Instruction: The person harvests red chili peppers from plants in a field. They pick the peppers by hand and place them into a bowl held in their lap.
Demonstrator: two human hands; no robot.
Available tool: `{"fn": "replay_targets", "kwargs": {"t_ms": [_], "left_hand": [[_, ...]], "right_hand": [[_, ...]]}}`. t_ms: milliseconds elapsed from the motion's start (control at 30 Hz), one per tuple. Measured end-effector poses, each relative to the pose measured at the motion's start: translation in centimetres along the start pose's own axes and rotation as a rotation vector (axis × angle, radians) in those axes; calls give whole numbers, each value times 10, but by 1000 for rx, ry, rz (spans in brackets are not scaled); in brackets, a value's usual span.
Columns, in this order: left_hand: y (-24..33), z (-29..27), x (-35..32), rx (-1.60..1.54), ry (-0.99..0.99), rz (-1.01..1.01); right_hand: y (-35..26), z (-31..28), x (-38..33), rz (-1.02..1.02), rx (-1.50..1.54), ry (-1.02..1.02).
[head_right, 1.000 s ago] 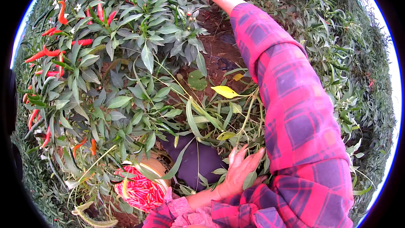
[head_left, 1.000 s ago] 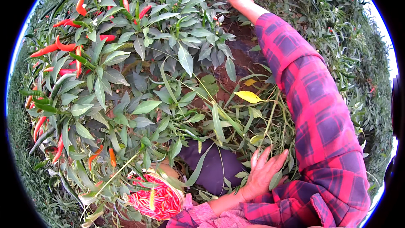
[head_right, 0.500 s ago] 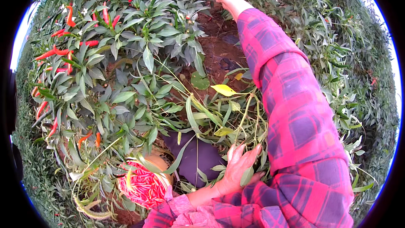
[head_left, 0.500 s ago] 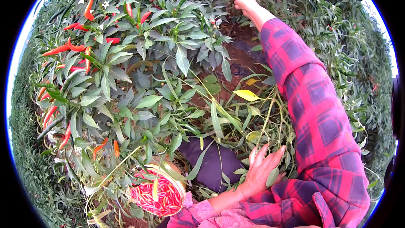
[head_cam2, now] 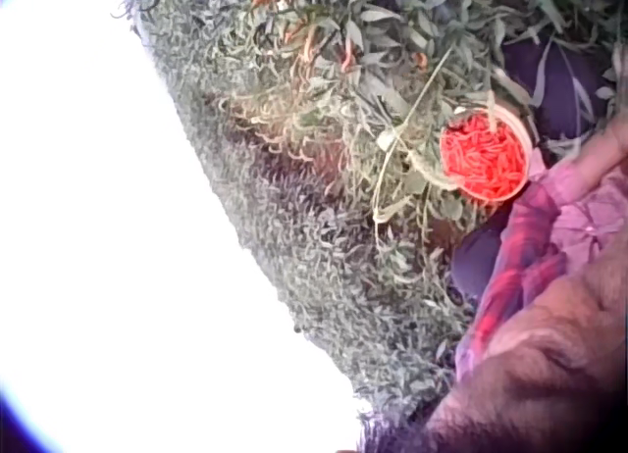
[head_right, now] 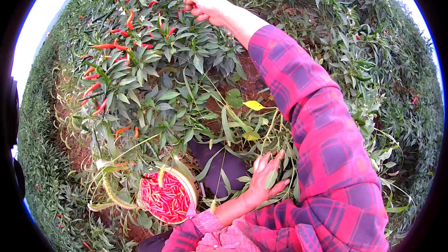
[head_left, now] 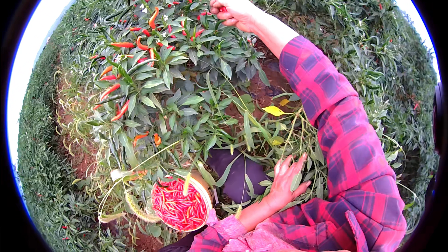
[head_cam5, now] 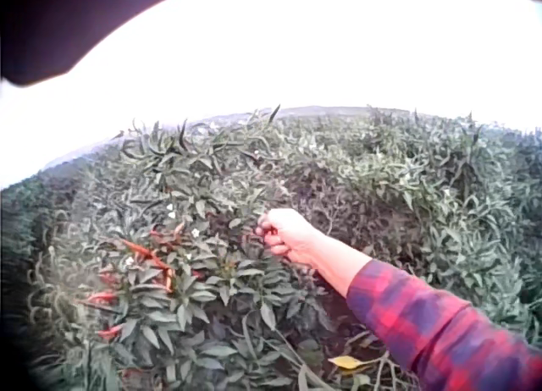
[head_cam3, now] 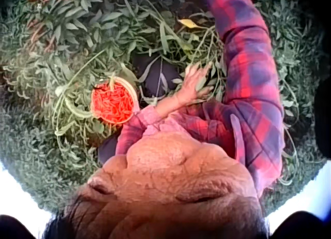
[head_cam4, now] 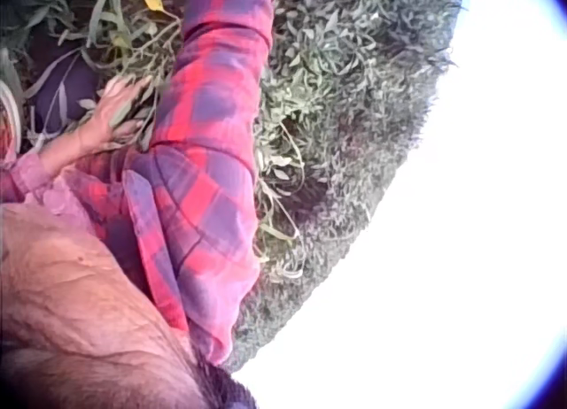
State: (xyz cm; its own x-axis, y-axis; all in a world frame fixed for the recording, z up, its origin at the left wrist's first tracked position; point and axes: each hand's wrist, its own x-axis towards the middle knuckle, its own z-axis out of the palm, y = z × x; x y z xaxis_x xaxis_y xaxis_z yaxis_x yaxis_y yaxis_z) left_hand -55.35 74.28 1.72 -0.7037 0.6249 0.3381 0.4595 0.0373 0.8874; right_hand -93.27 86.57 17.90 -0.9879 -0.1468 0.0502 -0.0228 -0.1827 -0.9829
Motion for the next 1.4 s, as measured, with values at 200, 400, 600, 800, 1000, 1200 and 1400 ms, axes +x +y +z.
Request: {"fn": "replay_targets", "kwargs": {"t_ms": [200,400,600,800,1000,1200,1400], "left_hand": [[-3,0,-4,-34,-3,2],[-4,-6,-7,4,-61,-27],[-3,-9,-7,-50,-14,-9],[1,-15,-6,-34,-9,-25],[1,-11,-4,-22,-31,-13],[5,-6,-2,3,63,27],[5,-4,-1,14,49,1]], "right_hand": [[32,18,56,-408,-1412,222],[37,24,52,-376,-1880,101],[37,16,40,-409,-1890,-32],[66,15,50,-290,-1314,417],[88,-8,46,90,-201,246],[67,4,-10,287,-26,2],[36,16,-22,54,181,-191]]}}
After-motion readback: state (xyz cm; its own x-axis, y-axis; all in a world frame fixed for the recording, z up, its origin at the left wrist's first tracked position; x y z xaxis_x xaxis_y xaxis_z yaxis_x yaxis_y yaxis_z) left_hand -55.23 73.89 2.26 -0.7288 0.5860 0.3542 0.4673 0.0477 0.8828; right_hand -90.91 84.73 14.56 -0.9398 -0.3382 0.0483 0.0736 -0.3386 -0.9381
